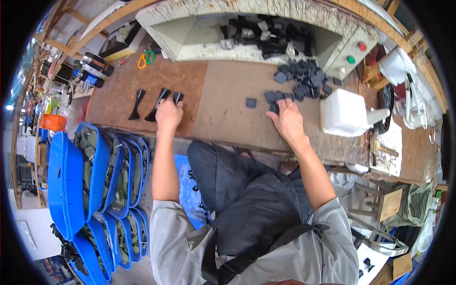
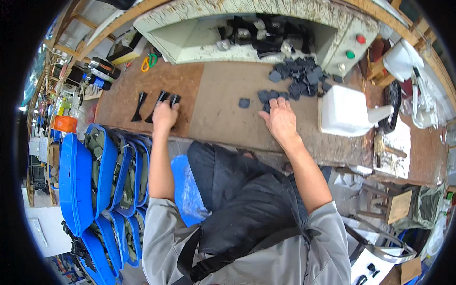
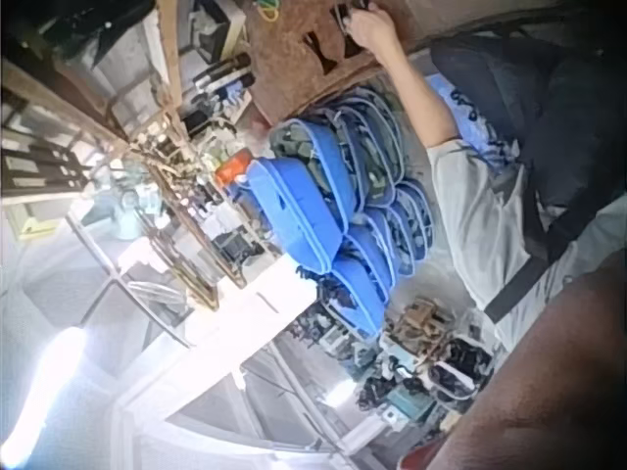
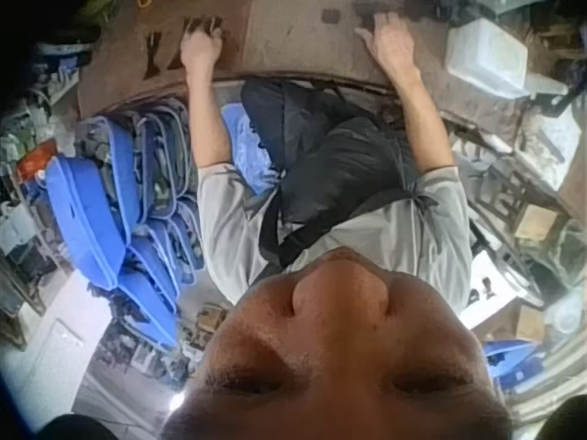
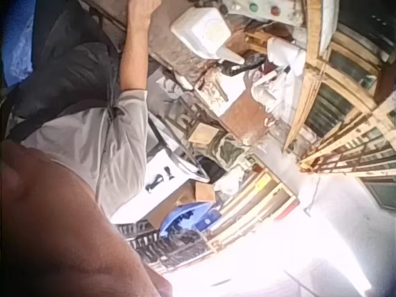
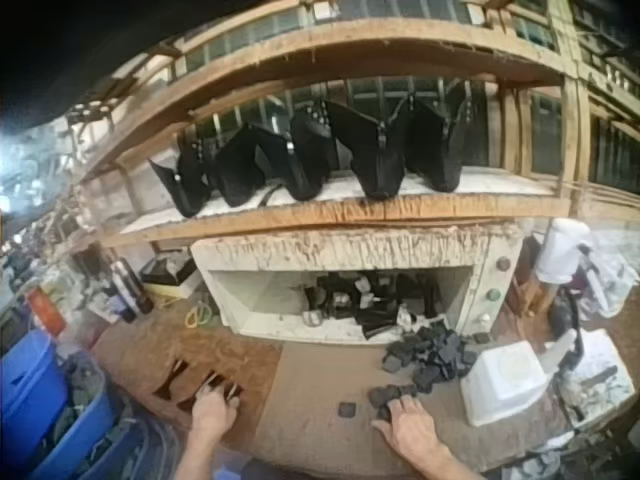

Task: Applying glue and assembling shoe heel components.

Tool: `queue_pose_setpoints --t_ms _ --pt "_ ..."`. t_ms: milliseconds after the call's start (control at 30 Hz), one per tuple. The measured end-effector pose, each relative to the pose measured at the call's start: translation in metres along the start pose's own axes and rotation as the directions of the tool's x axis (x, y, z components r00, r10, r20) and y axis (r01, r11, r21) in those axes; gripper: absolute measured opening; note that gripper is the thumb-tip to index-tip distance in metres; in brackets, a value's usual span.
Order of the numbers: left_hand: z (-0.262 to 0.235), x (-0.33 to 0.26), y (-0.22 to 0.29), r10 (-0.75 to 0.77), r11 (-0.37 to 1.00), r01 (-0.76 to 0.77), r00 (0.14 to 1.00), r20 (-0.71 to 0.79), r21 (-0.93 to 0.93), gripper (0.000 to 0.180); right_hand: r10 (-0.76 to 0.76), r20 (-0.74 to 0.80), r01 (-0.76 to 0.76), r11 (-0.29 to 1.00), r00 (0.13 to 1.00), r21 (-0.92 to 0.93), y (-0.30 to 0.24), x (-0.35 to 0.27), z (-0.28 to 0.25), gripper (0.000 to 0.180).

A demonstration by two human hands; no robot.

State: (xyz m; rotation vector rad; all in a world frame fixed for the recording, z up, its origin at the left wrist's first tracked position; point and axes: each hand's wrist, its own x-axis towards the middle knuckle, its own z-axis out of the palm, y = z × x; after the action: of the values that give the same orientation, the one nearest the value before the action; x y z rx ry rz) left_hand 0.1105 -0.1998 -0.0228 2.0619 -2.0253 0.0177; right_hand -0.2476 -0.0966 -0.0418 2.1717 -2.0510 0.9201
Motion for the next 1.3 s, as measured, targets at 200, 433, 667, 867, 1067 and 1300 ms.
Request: queue_pose_setpoints --t_ms 200,433,667,867,1067,1300 --pt "0.020 0.049 0.123 0.172 0.942 -0.189 0.982 -0.083 -0.277 0.048 -0.042 0.117 0.052 0.995 0.992 -0.084 0.001 0.001 -0.020 0.023" --pt "0.065 0.175 0.183 0.096 0.917 -0.099 0.995 -0.025 -0.388 0.057 0.025 0.265 -0.004 0.997 0.964 -0.077 0.004 -0.045 -0.058 0.021" --pt "0.046 0.122 0.179 0.335 0.917 -0.307 0.939 0.076 -0.255 0.047 0.113 0.214 -0.146 0.978 0.970 0.146 0.008 -0.050 -0.060 0.030" --pt "-0.007 0.008 0.137 0.613 0.772 -0.614 0.788 -0.063 -0.165 0.035 0.038 0.028 -0.043 0.974 0.999 0.224 0.036 -0.077 -0.056 0.033" --pt "-0.022 -0.072 0.149 0.793 0.600 -0.778 0.610 0.005 -0.184 0.031 0.086 0.063 -0.099 0.966 0.994 0.239 0.043 -0.095 -0.063 0.042" --pt "-0.013 -0.077 0.178 0.761 0.584 -0.691 0.648 -0.008 -0.426 0.026 0.005 0.039 -0.008 0.998 0.999 0.069 0.034 -0.083 -0.062 0.034"
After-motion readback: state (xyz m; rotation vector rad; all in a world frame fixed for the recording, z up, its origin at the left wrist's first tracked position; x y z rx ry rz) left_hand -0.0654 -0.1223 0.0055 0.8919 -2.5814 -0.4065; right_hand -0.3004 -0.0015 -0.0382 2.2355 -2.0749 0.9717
